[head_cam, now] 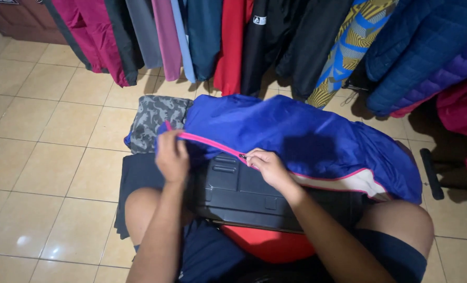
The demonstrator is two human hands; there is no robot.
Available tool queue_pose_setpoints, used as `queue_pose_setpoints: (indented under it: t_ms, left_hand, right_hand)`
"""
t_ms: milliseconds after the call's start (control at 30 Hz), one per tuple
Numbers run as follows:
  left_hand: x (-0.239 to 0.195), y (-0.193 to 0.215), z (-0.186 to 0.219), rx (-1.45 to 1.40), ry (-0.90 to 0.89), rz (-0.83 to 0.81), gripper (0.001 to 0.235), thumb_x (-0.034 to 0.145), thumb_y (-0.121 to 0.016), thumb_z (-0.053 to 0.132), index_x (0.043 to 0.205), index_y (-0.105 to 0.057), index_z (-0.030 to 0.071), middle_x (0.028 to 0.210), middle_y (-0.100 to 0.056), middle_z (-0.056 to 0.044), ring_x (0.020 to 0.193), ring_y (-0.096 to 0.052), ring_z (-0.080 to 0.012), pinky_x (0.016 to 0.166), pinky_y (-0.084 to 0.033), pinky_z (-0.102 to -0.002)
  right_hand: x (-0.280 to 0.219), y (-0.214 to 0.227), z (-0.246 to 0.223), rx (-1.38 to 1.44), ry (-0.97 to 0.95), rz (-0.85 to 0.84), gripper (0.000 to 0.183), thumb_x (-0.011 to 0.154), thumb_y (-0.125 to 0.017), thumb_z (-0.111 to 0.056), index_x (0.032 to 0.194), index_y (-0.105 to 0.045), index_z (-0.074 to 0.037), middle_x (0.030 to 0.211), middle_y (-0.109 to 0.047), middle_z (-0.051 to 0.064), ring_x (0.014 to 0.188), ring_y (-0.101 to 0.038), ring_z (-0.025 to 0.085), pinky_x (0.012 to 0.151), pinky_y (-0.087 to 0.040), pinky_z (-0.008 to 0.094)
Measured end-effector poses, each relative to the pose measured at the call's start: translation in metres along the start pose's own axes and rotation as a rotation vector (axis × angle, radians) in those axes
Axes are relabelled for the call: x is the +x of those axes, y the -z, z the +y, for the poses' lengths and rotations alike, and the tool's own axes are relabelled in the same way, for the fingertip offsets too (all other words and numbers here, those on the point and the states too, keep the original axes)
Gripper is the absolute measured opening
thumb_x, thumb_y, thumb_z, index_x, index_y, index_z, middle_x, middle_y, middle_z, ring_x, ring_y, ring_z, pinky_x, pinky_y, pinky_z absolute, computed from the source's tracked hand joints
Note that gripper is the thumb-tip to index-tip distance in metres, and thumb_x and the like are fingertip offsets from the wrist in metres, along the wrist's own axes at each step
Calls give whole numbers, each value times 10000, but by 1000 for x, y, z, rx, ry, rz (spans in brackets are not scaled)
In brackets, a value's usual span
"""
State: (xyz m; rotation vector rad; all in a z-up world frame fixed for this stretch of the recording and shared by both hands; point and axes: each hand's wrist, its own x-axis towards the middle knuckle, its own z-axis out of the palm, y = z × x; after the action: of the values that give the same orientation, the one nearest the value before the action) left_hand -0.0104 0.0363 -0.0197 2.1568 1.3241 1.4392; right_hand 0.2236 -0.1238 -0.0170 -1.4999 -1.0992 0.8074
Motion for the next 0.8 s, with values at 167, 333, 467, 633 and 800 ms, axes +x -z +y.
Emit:
queue_pose_setpoints:
  t_ms: [167,333,467,633,800]
  left_hand:
    - [12,4,-53,5,122,192,321,859,-717,-6,1067,-710,237,1028,-617,52,1072,-653,-212,953,-510,-356]
    - [18,14,-84,14,316,332,359,831,-694,-41,1024,-712,262,976,-618,95,1024,-641,-188,970,-480,-348]
    - [11,5,-79,109,325,235,340,809,-621,-99,992,-659,185,956,-637,-41,988,-638,-331,919,-499,-421]
    - [-7,17,34,105,185,-294,405,850,-600,45,1219,-696,181,1283,-600,-165,1112,-654,-478,913,-550,-590]
    - [-53,-31,41,121,-381,-681,340,955,-580,270,1284,-631,339,1244,-615,108,997,-742,-207,843,-615,-352]
  right_hand:
    - [-6,9,-16,-100,24,-27,217,883,-607,-37,716,-745,-48,925,-764,93,953,-716,232,933,-525,365]
    - [-15,4,-23,-177,-8,-29,224,892,-609,-50,719,-748,-77,946,-782,45,967,-729,211,934,-530,361]
    - [-19,5,-7,-199,-99,30,229,890,-597,-62,740,-768,-89,871,-783,56,908,-738,219,881,-545,353]
    - [-19,10,-13,-163,-180,103,210,895,-597,-87,790,-777,-100,855,-777,51,898,-712,169,884,-540,356]
    - [-13,-3,-11,-273,-134,78,204,917,-608,-127,815,-785,-132,893,-789,85,943,-740,259,860,-554,381]
